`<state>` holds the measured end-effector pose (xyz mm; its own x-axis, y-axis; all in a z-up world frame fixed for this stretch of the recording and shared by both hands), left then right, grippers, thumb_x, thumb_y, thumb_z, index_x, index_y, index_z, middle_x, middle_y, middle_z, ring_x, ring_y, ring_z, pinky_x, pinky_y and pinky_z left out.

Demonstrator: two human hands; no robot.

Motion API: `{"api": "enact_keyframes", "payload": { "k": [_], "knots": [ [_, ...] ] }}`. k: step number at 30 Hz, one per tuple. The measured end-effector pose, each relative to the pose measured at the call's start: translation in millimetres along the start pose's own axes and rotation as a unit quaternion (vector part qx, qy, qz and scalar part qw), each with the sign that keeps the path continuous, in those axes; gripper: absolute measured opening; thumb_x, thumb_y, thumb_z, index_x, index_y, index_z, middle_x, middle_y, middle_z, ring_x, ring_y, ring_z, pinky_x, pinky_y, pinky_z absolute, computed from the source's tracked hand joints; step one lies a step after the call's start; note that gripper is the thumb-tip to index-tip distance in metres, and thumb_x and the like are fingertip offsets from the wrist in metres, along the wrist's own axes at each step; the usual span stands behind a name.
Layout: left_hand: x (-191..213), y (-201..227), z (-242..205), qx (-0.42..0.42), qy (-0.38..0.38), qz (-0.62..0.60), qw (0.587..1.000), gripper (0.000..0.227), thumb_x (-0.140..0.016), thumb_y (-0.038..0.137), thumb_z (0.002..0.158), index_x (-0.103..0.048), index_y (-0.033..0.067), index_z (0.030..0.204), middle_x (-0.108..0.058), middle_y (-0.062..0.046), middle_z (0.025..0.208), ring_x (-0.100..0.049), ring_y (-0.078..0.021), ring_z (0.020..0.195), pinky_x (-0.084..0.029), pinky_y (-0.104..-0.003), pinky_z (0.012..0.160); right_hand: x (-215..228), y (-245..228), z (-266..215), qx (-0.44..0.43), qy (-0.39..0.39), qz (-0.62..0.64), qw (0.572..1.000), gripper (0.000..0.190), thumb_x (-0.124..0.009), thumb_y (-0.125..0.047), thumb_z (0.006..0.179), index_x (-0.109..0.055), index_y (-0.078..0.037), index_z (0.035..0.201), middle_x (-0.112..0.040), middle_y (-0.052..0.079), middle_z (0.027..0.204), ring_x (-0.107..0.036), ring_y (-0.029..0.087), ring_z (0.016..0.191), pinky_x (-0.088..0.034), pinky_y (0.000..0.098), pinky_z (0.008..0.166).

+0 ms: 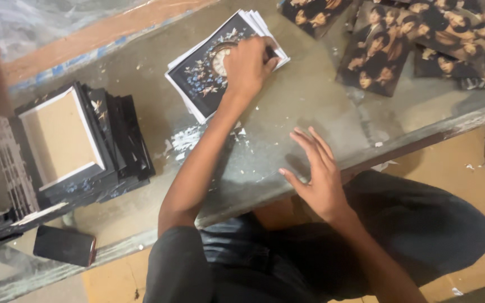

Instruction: The person assembles small photo frames by hand on a glass table. They pick up a frame back, place a printed image of a clock into it, and press the edges to secure it. The person repeats this process for multiple frames, stacking the finished items on the table.

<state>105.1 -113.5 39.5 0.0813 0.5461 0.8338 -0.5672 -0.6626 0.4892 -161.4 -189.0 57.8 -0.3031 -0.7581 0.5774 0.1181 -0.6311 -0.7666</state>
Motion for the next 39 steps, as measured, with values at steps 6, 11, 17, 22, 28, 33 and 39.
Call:
{"api": "enact_keyframes", "payload": {
  "k": [6,11,17,22,28,33,39],
  "knots": [
    [2.3,2.7,-6.7,-0.062,0.011,0.056,0.996,0.026,-0.086,0.027,0.074,-0.079,0.0119,0.094,-0.073,-0.011,0.095,-0.071,-0.0355,0.080,-0.053,-0.050,0.061,0.5,0.2,2.0,0.008,-0.004,0.021,1.000,0.069,-0.082,-0.015,0.082,-0.051,-0.005,0.143,-0.056,0.016,0.148,-0.043,0.043,0.146,-0.040,0.0476,0.116],
    [-20.3,-2.5,-3.8,-0.148,0.015,0.202,0.968,0.005,-0.075,0.011,0.082,-0.075,0.0072,0.084,-0.072,-0.009,0.098,-0.074,-0.0306,0.092,-0.056,-0.047,0.067,-0.4,-4.9,8.8,0.007,-0.034,0.017,0.999,0.067,-0.080,-0.016,0.083,-0.053,-0.006,0.143,-0.056,0.016,0.147,-0.042,0.042,0.146,-0.039,0.0481,0.116],
    [14.2,-7.2,-1.7,-0.089,0.096,0.024,0.991,0.018,-0.075,0.023,0.085,-0.075,0.0058,0.086,-0.073,-0.013,0.093,-0.070,-0.0342,0.072,-0.054,-0.046,0.062,0.5,-3.3,13.3,0.002,-0.028,0.016,0.999,0.063,-0.078,-0.017,0.085,-0.053,-0.006,0.142,-0.057,0.015,0.147,-0.042,0.042,0.146,-0.038,0.0486,0.117],
    [77.2,23.9,-33.5,-0.013,0.207,-0.208,0.956,0.013,-0.064,0.014,0.097,-0.067,0.0012,0.098,-0.070,-0.009,0.097,-0.066,-0.0228,0.072,-0.052,-0.038,0.064,2.6,8.8,13.3,-0.022,0.013,0.013,1.000,0.054,-0.072,-0.011,0.094,-0.053,-0.005,0.145,-0.058,0.018,0.148,-0.048,0.041,0.145,-0.040,0.0458,0.119],
    [138.3,57.1,-96.7,-0.082,0.218,-0.321,0.918,0.018,-0.061,0.016,0.109,-0.054,0.0009,0.116,-0.065,-0.009,0.124,-0.064,-0.0168,0.109,-0.059,-0.035,0.095,16.6,20.9,26.7,-0.047,0.104,0.148,0.982,0.061,-0.066,-0.005,0.098,-0.040,0.000,0.153,-0.050,0.021,0.156,-0.049,0.032,0.148,-0.042,0.0447,0.120],
    [103.6,33.5,-90.4,-0.030,0.160,-0.026,0.986,0.054,-0.081,0.027,0.087,-0.059,-0.0016,0.128,-0.063,-0.019,0.125,-0.060,-0.0365,0.114,-0.053,-0.046,0.089,-4.8,29.7,39.0,-0.092,0.022,0.214,0.972,0.066,-0.068,-0.004,0.097,-0.036,0.000,0.154,-0.054,0.020,0.152,-0.050,0.030,0.145,-0.041,0.0456,0.117],
    [30.0,5.7,-43.2,-0.007,0.038,0.007,0.999,0.032,-0.085,0.031,0.079,-0.074,0.0094,0.099,-0.071,-0.011,0.107,-0.065,-0.0348,0.105,-0.054,-0.049,0.080,-17.7,17.4,34.0,-0.058,0.003,0.144,0.988,0.061,-0.070,-0.006,0.095,-0.042,-0.002,0.149,-0.064,0.017,0.141,-0.061,0.029,0.134,-0.048,0.0412,0.112]
  ]
}}
Point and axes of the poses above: each hand's wrist, its own z-axis towards the middle knuckle, its own x-axis out of the back of the hand, y = z × x, the point moved 1 cm from there along z, towards the middle knuckle
